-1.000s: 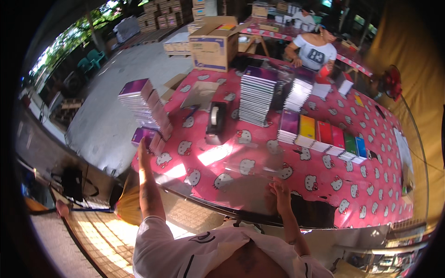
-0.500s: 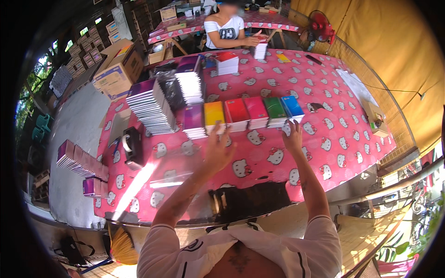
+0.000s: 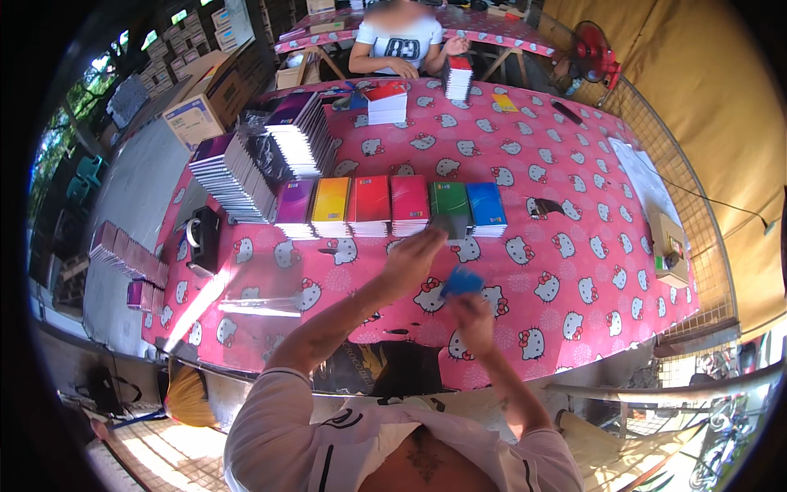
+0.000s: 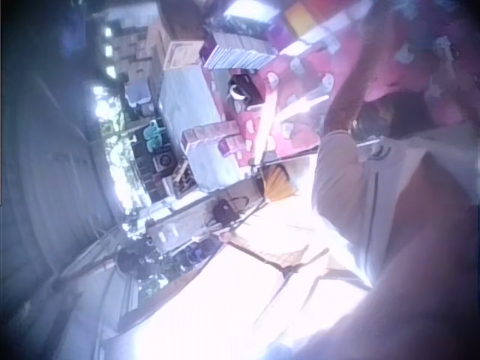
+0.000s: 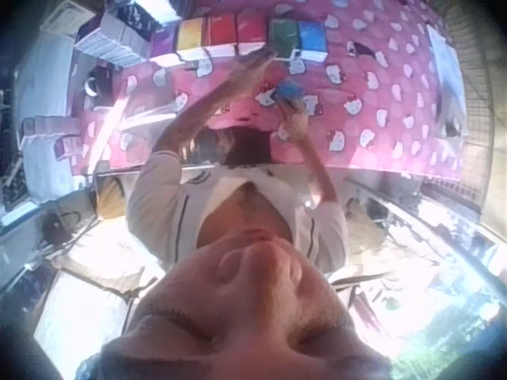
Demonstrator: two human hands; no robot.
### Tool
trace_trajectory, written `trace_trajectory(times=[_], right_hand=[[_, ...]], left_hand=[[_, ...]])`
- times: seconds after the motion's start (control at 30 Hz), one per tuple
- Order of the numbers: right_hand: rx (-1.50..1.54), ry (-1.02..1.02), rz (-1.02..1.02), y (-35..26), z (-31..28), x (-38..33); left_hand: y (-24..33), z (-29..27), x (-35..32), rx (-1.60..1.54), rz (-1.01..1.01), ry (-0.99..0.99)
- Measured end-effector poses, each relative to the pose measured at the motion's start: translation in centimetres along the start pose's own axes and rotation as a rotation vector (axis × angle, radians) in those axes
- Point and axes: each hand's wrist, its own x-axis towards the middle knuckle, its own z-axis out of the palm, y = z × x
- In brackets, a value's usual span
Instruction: The person picks up colored notebooks from a table, inserts them into plastic sleeves, and seals the sleeves using a tape dispenser before stacking the finished products.
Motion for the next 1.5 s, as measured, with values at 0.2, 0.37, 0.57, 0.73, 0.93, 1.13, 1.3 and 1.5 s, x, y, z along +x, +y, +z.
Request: trace_trajectory(times=[0.2, 0.37, 0.57, 0.73, 0.93, 1.13, 1.3, 1.5], right_hand=[[0.48, 0.114, 0.621, 0.6, 2.8, 3.3], [-0.032, 0.105, -0.125, 0.4, 8.2, 16.4], [0.004, 0.014, -0.031, -0.9, 7.5, 15.5], [0.365, -0.205, -0.02, 4.6, 2.9, 3.3], [0.325, -0.465, 0.371, 4.7, 4.1, 4.5], [-0.254, 0.028, -0.171, 1.3, 9.4, 16.0], [-0.144, -0.151, -0.234, -1.3, 6.6, 14.1], [0.306, -0.185, 0.156, -3.7, 1.4, -3.1]], left_hand=[[4.4, -3.2, -14.8, -0.022, -0.057, -0.329], [-3.3, -3.7, -3.0, 0.451, -0.25, 0.045], [-8.4, -8.6, -2.6, 0.476, -0.172, -0.062], [2.6, -11.2, -0.1, 0.204, -0.404, -0.29], [2.1, 0.1, -5.5, 0.038, -0.585, -0.535], [-10.9, -6.1, -3.4, 0.727, -0.083, 0.011], [-8.6, -9.1, -4.3, 0.311, -0.17, 0.069], [5.6, -7.4, -13.3, 0.025, -0.098, -0.115]])
